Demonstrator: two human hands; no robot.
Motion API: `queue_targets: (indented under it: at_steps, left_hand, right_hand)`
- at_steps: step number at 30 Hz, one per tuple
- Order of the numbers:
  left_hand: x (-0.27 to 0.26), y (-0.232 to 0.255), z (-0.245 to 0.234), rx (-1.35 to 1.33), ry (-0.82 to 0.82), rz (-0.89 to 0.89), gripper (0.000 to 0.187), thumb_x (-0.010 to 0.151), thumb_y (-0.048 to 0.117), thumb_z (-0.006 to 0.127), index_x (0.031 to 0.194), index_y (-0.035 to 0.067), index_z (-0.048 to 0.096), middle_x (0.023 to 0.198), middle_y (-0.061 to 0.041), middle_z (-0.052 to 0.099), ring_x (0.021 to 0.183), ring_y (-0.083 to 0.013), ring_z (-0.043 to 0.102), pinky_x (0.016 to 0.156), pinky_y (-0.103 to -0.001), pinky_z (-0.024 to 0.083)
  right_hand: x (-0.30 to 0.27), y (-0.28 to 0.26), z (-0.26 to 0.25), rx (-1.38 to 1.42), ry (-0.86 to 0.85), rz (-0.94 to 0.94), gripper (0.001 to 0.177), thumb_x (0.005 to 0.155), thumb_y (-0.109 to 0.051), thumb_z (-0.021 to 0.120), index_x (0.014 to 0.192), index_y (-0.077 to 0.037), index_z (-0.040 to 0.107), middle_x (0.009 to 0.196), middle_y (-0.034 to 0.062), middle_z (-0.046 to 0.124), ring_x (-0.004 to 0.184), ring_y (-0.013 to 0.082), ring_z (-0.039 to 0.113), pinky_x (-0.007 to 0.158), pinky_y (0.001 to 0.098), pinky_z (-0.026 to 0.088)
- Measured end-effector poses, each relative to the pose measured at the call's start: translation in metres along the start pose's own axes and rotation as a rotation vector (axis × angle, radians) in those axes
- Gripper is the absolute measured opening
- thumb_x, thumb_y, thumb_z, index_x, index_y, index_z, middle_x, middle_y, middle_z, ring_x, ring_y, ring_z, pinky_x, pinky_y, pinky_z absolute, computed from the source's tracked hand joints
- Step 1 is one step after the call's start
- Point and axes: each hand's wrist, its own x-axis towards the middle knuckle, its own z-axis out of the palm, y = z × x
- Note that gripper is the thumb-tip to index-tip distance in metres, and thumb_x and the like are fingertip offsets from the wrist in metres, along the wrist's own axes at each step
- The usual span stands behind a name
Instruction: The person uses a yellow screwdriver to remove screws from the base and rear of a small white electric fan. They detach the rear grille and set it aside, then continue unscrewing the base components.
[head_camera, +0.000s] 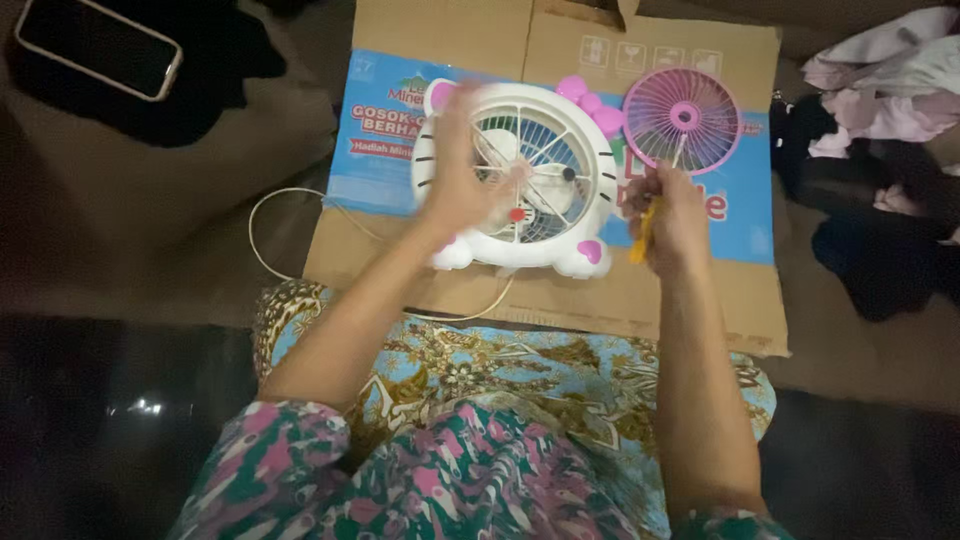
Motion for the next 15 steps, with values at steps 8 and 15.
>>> queue_targets:
  at_steps: [8,15]
  left_hand:
    - [0.014,-0.104,-0.048,-0.352,-0.355,-0.905,0.056,0.088,0.043,0.073,0.126,0.002,0.071,0.115,-0.014,0.078,0.099,-0.0209,0.075,0.086,-0.034,0.057]
    - [0.021,-0.071,-0.042,-0.205,-0.26,-0.822,0.05,0.081,0.045,0.081,0.105,0.001,0.078,0.093,-0.011,0.079,0.079,-0.0186,0.075,0.071,-0.035,0.058]
  right_hand:
    - [0.004,-0.003,0.014,-0.889,0.114,0.053,0.047,0.1,-0.041,0.071,0.096,0.004,0.062,0.084,0.0141,0.071,0.066,0.0206,0.061,0.052,0.0328,0.047]
    - [0.012,0.012,0.02,-0.791,0.076,0.068,0.043,0.093,-0.041,0.073,0.091,-0.001,0.057,0.071,0.0065,0.063,0.056,0.0128,0.057,0.046,0.0312,0.048]
